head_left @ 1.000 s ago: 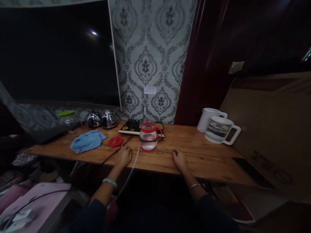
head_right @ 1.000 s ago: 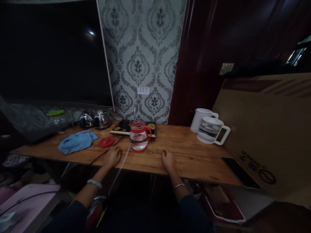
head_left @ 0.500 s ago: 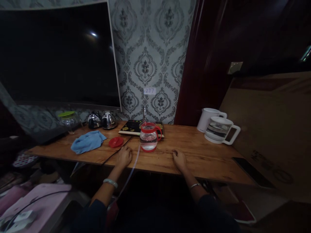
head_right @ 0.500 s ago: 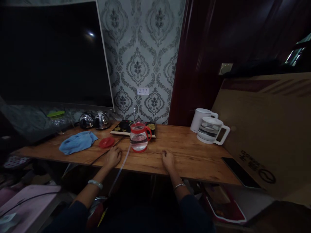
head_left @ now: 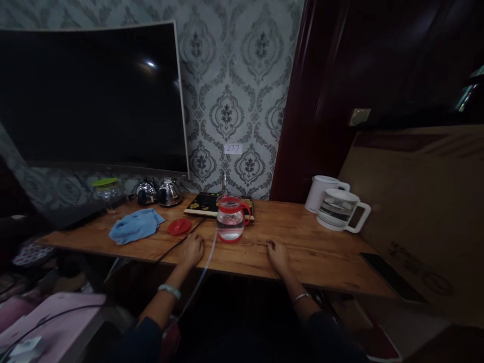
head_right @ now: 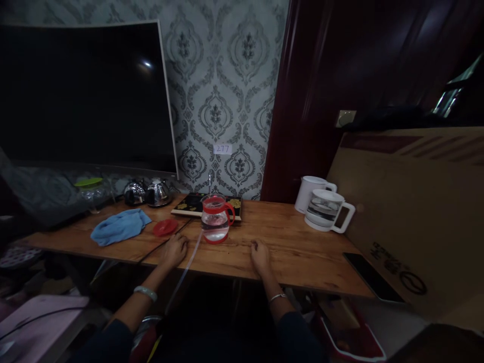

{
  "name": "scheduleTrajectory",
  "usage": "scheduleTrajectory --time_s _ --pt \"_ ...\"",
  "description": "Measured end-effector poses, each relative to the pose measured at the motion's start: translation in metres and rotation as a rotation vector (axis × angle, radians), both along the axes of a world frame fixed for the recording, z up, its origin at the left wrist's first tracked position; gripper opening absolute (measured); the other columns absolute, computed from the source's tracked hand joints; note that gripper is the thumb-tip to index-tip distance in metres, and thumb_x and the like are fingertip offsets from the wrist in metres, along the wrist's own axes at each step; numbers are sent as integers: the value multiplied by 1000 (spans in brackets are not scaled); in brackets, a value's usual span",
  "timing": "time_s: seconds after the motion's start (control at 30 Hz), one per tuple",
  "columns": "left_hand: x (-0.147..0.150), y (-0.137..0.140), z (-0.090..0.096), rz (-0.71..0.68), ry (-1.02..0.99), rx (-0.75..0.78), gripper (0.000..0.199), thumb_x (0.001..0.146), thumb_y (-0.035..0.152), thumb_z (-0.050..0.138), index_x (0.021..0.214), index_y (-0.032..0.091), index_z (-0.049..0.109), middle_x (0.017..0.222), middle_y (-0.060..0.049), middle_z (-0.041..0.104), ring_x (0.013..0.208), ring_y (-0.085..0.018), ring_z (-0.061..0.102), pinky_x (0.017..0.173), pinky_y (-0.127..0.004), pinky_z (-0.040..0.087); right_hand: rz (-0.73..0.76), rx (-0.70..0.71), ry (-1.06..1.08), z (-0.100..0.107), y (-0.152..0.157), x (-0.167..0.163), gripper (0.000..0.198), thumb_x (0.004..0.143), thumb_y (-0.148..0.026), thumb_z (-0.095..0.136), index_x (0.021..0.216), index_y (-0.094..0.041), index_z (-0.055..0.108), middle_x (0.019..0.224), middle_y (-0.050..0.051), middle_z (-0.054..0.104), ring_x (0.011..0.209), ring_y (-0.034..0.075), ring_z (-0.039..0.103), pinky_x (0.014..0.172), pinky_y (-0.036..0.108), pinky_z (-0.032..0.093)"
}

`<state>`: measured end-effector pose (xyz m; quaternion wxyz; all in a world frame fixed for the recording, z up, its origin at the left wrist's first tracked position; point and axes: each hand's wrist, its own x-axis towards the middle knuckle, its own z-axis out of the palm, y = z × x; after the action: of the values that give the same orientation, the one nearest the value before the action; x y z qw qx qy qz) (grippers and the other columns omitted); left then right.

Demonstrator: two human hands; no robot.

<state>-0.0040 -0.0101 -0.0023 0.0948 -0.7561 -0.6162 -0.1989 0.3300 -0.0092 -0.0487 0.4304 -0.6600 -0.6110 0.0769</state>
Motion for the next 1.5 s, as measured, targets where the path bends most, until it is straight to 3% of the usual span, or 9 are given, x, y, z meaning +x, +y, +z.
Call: scheduleTrajectory --time_s 1.5 --pt "1 0 2 2 12 -14 28 87 17 39 88 17 68 94 -11 63 93 -23 54 83 -34 41 -9 24 0 -4 3 1 29 81 -15 44 92 -17 71 95 8 72 91 19 65 84 27 46"
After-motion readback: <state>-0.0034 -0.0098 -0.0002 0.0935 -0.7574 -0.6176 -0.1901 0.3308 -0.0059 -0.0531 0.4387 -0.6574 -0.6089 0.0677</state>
